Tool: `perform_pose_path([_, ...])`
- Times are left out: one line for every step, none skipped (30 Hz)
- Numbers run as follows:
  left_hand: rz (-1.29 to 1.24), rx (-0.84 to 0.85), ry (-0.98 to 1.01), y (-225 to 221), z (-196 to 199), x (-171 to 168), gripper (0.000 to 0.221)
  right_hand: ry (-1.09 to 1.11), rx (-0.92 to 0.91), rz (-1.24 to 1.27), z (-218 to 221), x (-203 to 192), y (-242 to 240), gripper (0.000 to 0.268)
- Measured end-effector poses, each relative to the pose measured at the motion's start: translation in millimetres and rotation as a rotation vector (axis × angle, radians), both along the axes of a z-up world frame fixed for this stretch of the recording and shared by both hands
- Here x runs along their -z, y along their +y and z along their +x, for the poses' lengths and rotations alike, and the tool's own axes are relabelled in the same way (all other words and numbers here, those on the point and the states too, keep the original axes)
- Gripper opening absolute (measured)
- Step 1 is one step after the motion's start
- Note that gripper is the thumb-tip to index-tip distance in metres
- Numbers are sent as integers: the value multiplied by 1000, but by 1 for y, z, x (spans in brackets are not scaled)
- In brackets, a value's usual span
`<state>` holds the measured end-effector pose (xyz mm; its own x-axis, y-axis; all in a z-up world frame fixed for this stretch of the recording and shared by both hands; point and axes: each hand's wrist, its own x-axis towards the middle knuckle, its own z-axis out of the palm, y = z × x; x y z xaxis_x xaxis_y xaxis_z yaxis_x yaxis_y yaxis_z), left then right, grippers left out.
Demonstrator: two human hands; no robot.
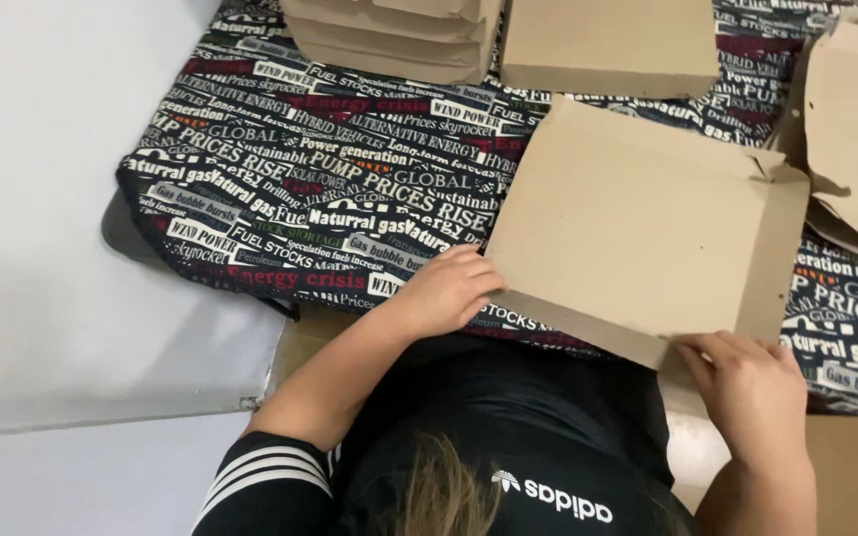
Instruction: The person assembles cardboard pizza boxes by folding the pre-scored flaps and tabs of flat cardboard sheets one at a time and stacking them.
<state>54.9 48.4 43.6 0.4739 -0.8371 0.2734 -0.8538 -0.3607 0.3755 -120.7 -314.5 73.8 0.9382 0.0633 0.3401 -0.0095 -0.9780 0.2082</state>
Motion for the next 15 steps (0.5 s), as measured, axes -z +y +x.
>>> perform_pose_path([3, 16, 8, -4, -3, 0, 27, 8, 16, 3, -1, -1, 5, 8])
perform_pose_path([-50, -15, 6, -7, -4, -1, 19, 40, 10, 44, 4, -4, 9, 8])
perform_pose_path([-103, -46, 4, -9, -6, -3, 13, 71, 4, 86, 9, -7, 14, 9])
perform_pose_path([-104, -43, -5, -10, -2, 2, 13, 62, 6, 85, 16, -9, 27, 9])
perform_pose_path([-64, -70, 1, -10, 1, 6, 11, 120, -45, 158, 23, -11, 41, 16])
perform_pose_path([-25, -99, 13, -10, 3, 11, 10, 184, -98, 230, 28, -13, 55, 24])
perform_pose_path([-28, -99, 10, -9, 6, 16, 10, 181, -98, 228, 32, -5, 56, 24])
perform_pose_path([-44, -107, -45, -7, 8, 22, 7, 199, -117, 222, 35, 3, 59, 18])
perform_pose_path([-61, -114, -100, -4, 10, 28, 5, 217, -135, 217, 39, 12, 61, 12])
perform_pose_path([-60, -120, -96, -2, 10, 29, 5, 222, -141, 216, 39, 13, 59, 12])
perform_pose_path([-67, -129, -81, 0, 10, 31, 8, 233, -152, 238, 39, 15, 57, 11])
perform_pose_path([-72, -133, -67, 1, 11, 32, 10, 243, -157, 260, 38, 17, 55, 11])
perform_pose_path([-71, -135, -64, 2, 11, 34, 10, 246, -158, 262, 36, 17, 56, 11])
perform_pose_path([-71, -143, -39, 2, 12, 34, 11, 249, -161, 261, 35, 16, 56, 10])
perform_pose_path([-71, -151, -15, 2, 13, 35, 13, 251, -164, 261, 33, 15, 56, 9])
